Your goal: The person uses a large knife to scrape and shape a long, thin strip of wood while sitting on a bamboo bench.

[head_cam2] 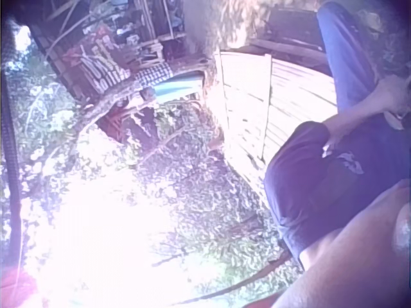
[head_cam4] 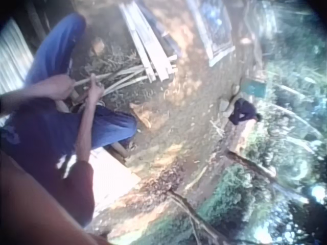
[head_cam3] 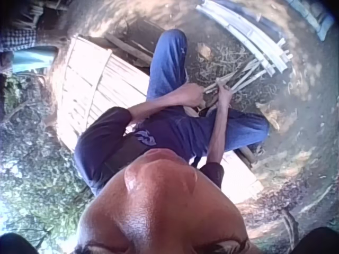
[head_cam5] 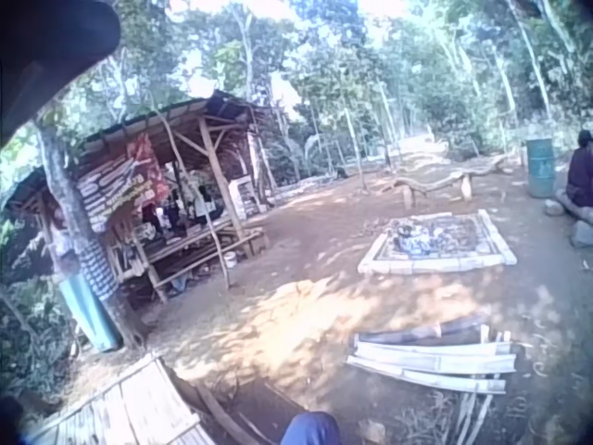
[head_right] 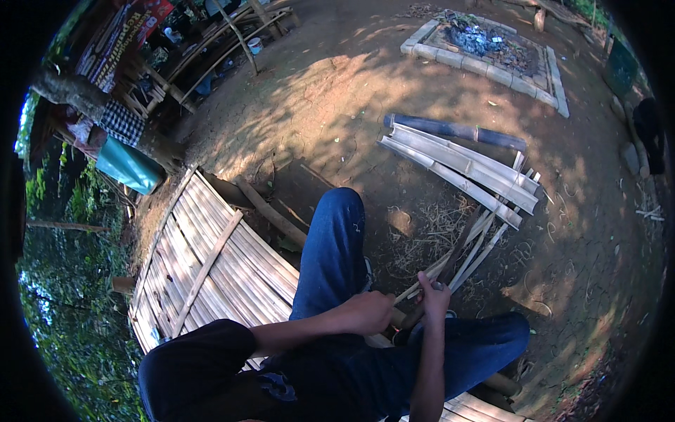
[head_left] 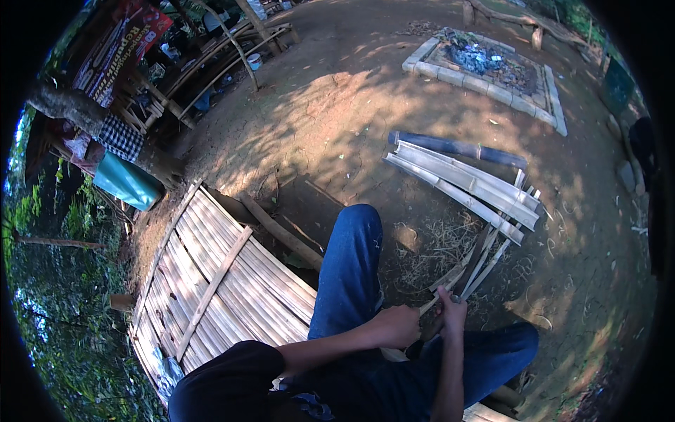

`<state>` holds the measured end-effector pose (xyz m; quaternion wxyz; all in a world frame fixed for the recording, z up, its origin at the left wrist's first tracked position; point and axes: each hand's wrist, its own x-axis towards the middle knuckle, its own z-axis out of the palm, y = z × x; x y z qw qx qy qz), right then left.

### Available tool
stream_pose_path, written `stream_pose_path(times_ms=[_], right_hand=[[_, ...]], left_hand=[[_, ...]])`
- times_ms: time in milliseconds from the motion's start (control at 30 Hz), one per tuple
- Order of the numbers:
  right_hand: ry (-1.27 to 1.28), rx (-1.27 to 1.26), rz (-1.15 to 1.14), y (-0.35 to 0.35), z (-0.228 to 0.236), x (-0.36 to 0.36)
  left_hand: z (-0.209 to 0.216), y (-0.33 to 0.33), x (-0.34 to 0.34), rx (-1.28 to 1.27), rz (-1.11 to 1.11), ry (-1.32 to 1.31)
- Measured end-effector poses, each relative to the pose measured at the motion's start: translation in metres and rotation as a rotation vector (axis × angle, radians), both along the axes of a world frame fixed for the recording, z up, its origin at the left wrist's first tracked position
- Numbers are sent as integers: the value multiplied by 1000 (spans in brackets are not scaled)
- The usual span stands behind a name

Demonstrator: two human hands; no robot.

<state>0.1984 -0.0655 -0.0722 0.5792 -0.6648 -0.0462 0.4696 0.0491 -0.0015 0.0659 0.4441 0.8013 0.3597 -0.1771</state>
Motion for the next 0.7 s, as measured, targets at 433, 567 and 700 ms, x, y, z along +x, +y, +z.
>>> stream_pose_path(times_ms=[433,567,700], right_hand=[[312,190,-175,5,6,1],[407,169,-271,13,12,2],[468,261,-319,18,15,4]], left_hand=[[18,10,-18,177,80,-265],[20,9,-22,67,264,-439],[21,5,-23,80,387,-611]])
